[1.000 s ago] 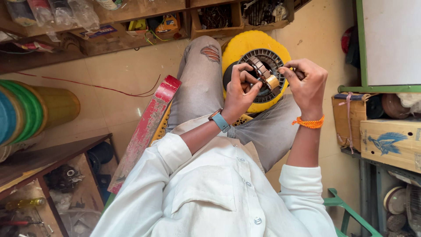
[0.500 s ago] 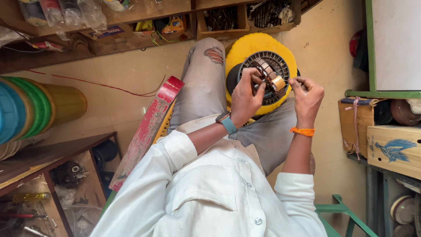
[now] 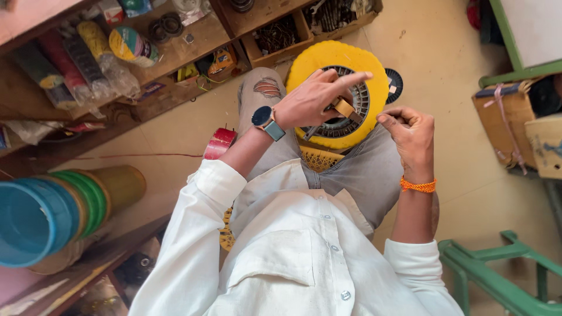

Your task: The person sits in a chair with a small electric motor armature resting on a yellow cushion on their lap. They hook coil wire ends into the commutator slots, press and seat the windings by hand, and use a small hand tool to adjust and tighten the connections, turning the armature as they work around it.

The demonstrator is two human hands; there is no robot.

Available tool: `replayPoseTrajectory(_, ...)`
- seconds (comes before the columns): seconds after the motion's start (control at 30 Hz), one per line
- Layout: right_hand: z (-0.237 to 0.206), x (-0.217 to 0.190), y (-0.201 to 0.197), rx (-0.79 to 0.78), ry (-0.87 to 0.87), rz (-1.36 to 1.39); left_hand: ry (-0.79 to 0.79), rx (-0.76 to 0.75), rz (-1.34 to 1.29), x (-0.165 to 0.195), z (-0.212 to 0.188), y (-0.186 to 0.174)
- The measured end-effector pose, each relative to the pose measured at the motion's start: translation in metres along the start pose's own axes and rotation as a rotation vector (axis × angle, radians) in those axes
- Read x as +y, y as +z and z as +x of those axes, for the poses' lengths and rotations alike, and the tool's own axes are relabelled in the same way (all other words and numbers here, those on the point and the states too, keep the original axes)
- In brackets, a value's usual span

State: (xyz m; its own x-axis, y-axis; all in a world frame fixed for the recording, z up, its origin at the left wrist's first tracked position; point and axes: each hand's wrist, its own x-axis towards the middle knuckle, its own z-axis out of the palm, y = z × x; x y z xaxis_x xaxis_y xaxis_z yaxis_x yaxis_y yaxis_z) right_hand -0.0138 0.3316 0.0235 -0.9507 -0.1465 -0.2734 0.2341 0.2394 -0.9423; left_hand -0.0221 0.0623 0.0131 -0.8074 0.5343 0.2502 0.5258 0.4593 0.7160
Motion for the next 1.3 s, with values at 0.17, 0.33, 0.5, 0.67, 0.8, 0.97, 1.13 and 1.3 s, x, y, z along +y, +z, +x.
replayPoseTrajectory(0.17, -0.015, -0.013, 0.009, -0.132, -0.128, -0.129, 0.018, 0.012, -0.149, -0.007, 0.006, 0.002)
replayPoseTrajectory(0.33, -0.025, -0.017, 0.041, -0.09, -0.268, -0.375, 0.056, -0.064, -0.138, -0.011, 0.008, -0.002)
replayPoseTrajectory(0.5, -0.04, -0.01, 0.062, 0.046, -0.575, -0.41, 0.048, -0.037, -0.172, -0.015, 0.001, 0.001)
replayPoseTrajectory(0.67, -0.044, -0.005, 0.057, 0.038, -0.291, -0.253, 0.034, 0.011, -0.152, -0.016, -0.003, 0.01)
replayPoseTrajectory(0.8, -0.04, -0.01, 0.043, -0.001, -0.151, -0.114, 0.04, 0.004, -0.171, -0.015, -0.005, 0.009)
replayPoseTrajectory(0.97, -0.04, -0.01, 0.049, -0.091, -0.323, -0.362, 0.049, 0.015, -0.185, -0.012, -0.006, 0.007)
replayPoseTrajectory(1.13, -0.05, 0.007, 0.085, 0.007, -0.561, -0.536, 0.047, 0.04, -0.2, -0.016, -0.009, 0.005)
replayPoseTrajectory(1.3, -0.054, 0.016, 0.088, -0.049, -0.578, -0.666, 0.143, 0.322, 0.302, 0.002, -0.044, 0.031)
